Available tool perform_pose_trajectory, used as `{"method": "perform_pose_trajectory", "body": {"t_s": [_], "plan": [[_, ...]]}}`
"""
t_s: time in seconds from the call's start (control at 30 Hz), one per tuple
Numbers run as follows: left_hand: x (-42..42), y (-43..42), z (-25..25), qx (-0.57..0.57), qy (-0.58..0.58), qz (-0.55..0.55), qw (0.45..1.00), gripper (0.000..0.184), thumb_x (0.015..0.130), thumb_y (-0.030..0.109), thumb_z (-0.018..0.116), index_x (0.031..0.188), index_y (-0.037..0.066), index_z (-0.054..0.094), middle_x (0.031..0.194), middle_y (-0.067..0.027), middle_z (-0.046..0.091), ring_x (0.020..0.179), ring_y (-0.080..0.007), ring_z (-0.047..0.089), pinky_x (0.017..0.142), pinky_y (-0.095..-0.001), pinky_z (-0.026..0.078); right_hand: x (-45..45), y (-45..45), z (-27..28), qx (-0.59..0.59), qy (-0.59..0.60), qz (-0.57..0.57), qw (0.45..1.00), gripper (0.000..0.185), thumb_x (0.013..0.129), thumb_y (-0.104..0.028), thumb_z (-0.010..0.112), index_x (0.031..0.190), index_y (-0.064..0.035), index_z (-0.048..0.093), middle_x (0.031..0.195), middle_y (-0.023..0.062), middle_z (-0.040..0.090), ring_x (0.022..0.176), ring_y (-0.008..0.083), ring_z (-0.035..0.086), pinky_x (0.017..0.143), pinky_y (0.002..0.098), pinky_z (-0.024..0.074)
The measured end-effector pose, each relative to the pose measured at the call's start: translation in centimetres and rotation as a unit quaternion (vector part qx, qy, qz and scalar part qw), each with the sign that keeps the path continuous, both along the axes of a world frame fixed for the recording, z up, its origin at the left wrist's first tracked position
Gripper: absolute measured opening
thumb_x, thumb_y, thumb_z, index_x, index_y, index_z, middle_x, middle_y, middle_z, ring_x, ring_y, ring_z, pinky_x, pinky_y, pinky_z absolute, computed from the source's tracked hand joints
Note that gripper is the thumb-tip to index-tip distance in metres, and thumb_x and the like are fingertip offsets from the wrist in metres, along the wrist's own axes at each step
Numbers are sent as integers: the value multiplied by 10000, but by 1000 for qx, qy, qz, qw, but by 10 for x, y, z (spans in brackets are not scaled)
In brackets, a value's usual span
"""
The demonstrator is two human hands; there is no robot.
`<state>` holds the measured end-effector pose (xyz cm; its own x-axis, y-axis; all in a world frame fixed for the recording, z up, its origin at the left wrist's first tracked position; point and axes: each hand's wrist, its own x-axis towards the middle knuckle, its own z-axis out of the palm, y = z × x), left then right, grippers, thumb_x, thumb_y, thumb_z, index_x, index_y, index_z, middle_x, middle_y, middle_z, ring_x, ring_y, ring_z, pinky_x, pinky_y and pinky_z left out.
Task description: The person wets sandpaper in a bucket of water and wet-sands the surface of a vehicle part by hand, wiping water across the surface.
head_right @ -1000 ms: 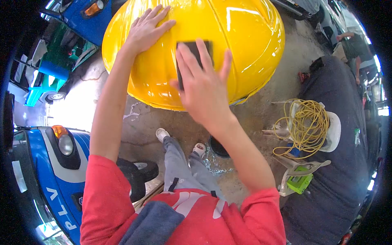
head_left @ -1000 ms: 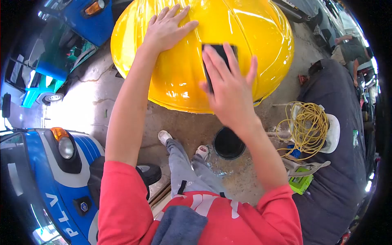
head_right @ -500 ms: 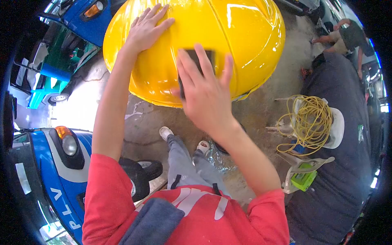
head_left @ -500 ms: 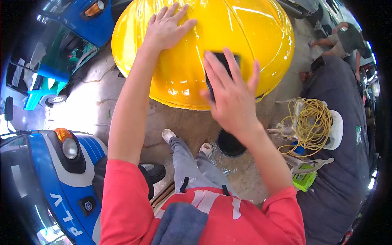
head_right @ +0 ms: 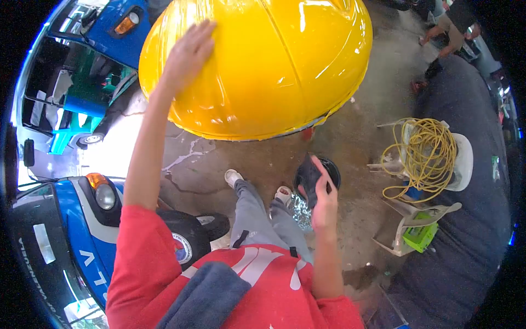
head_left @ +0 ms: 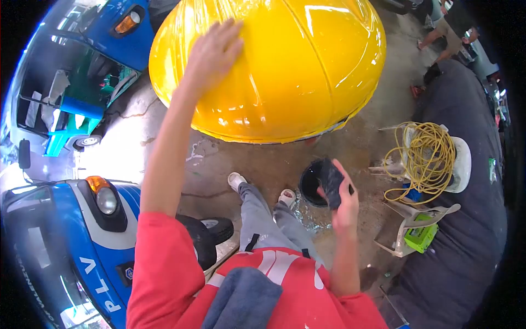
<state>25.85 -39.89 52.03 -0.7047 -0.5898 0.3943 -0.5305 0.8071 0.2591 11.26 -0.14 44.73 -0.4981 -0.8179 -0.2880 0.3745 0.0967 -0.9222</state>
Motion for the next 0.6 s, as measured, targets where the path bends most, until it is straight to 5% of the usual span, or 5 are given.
{"method": "perform_pose_trajectory", "body": {"t_s": [0.07, 0.27, 0.37, 0.47, 0.6], "plan": [[15, 85, 3, -50, -32, -1, 998, 567, 962, 220, 594, 1516, 202, 472, 1630, -88, 350, 1522, -307, 279, 1220, -526, 231, 9, 16, -15, -23, -220, -112, 969, 503, 1069, -385, 494, 1458, -66, 506, 1392, 84, 578, 1231, 200, 581, 947, 413, 558], [53, 172, -1, -59, -133, -81, 986, 718, 823, 180, 730, 1499, 246, 498, 1628, -68, 358, 1508, -313, 311, 1198, -550, 258, 30, -4, -25, -23, -176, -106, 978, 464, 1069, -255, 506, 1489, -62, 469, 1429, 108, 549, 1246, 224, 567, 996, 391, 512], [50, 118, 15, -114, -111, -134, 978, 616, 894, 204, 684, 1484, 270, 519, 1621, -76, 369, 1493, -323, 336, 1212, -530, 249, 44, -48, 12, -102, 206, -116, 966, 462, 1039, -180, 487, 1474, -22, 474, 1507, 163, 474, 1411, 290, 431, 1148, 453, 358], [32, 59, 20, -59, -63, -88, 992, 463, 1011, 291, 551, 1474, 283, 531, 1611, -90, 382, 1484, -337, 344, 1222, -489, 248, 43, -100, 33, -196, 550, -164, 795, 490, 980, -91, 455, 1458, 8, 498, 1545, 114, 455, 1457, 317, 385, 1191, 472, 272], [20, 7, 16, -23, -20, -88, 996, 445, 1072, 414, 387, 1479, 298, 523, 1608, -101, 384, 1493, -340, 320, 1233, -456, 227, 42, -137, 25, -122, 691, -78, 708, 546, 902, -93, 547, 1444, -33, 534, 1561, 41, 452, 1472, 315, 364, 1191, 524, 220]]}}
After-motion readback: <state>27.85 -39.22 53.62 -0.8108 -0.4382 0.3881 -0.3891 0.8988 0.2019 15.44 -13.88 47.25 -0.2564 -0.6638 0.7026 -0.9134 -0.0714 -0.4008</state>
